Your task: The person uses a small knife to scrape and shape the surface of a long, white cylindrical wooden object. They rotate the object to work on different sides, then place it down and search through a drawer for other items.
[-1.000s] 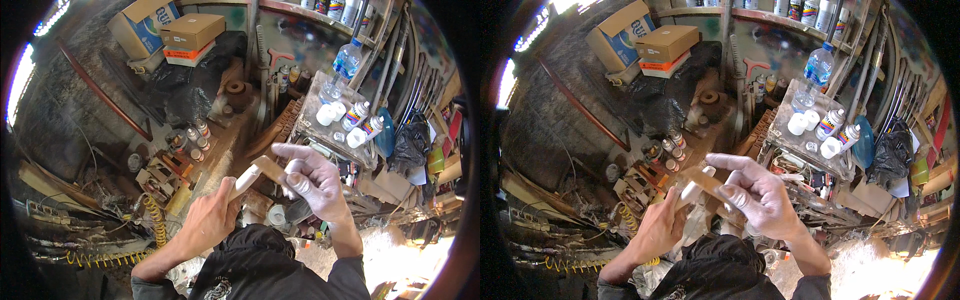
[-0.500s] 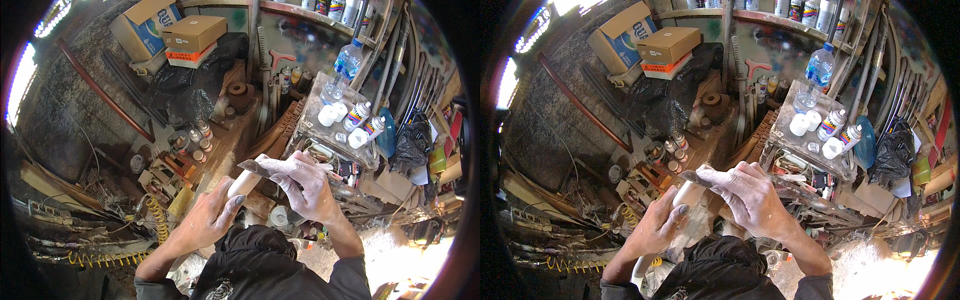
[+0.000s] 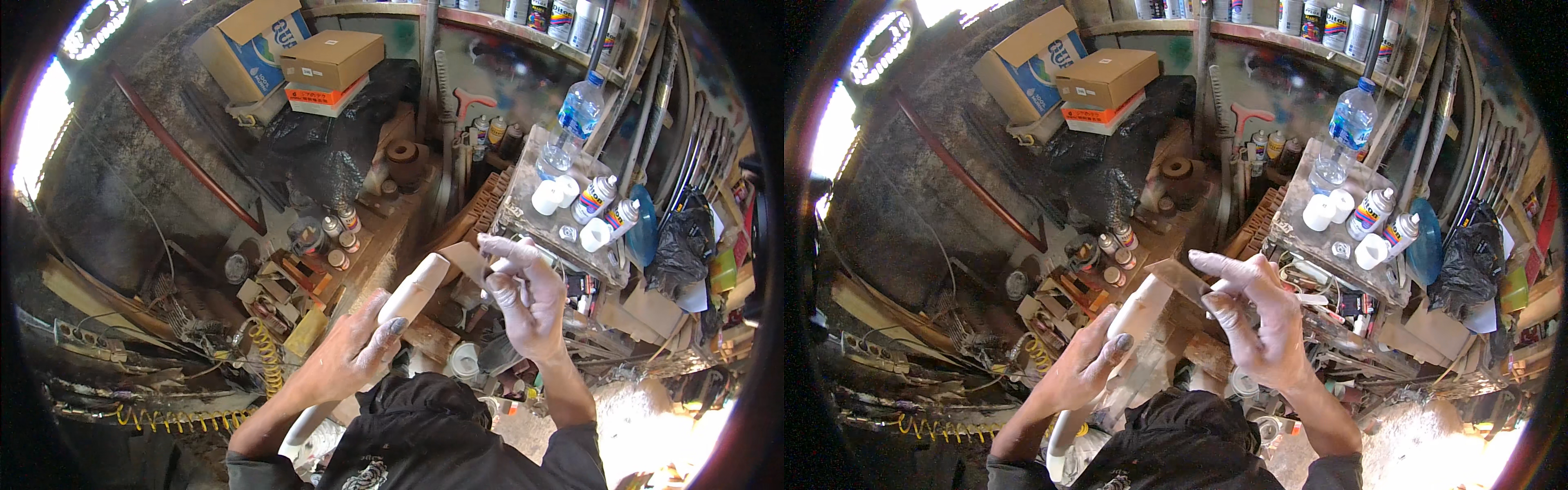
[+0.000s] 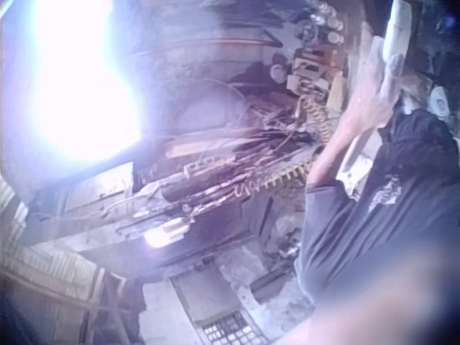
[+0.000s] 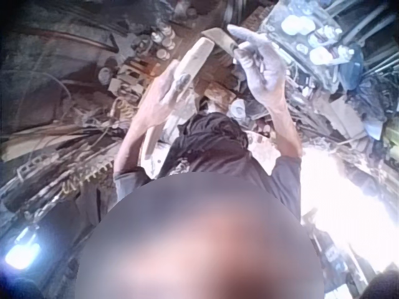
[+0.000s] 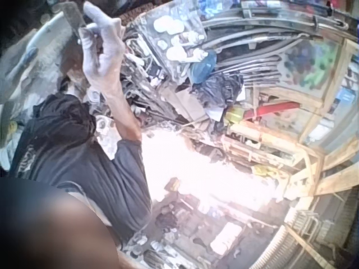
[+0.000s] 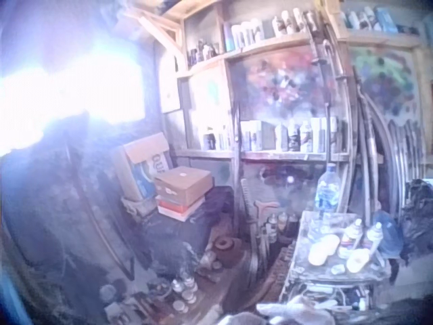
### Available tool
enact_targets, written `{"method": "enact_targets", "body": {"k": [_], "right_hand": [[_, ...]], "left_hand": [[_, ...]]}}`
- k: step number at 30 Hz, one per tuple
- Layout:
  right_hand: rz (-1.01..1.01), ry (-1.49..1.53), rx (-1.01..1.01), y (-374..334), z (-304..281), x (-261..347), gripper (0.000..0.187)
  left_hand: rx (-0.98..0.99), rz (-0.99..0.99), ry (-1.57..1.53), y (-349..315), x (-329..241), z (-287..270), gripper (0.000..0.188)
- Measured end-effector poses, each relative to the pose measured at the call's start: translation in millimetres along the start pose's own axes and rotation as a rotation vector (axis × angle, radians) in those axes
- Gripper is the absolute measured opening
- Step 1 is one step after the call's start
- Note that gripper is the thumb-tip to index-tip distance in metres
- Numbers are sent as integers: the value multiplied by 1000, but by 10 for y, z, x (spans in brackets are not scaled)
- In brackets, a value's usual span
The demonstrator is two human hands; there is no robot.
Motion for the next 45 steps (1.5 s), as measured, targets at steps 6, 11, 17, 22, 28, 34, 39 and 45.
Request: {"method": "enact_targets", "body": {"k": [6,11,17,22,28,34,39,45], "right_hand": [[-229,-312,81,5,184,228,35],[-244,-290,118,-5,255,219,35],[-297,-339,140,-1,236,313,30],[-328,-395,126,-38,242,343,32],[-220,-99,-205,-198,-412,298,34],[-167,15,-597,-558,-1217,547,14],[-215,-288,3,-195,-240,638,16],[-212,-263,97,62,41,599,27]], "left_hand": [[18,-22,-32,-16,72,38,46],[11,-6,-6,-19,26,27,52],[93,-43,-83,-21,23,79,47],[28,-33,54,-3,11,32,38],[53,137,55,-232,-483,-53,29],[204,-217,-215,-557,-392,-36,47],[126,13,-163,-323,-422,-24,28],[34,36,14,-245,-298,0,37]]}}
Point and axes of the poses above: each hand's wrist, its own y-axis towards the middle knuckle, its own z-axis out of the palm, x = y × z, the point moved 10 cm from there along y, towards the middle knuckle, and after that the axes turned 5 degrees about -z, right-handed, at the moved point
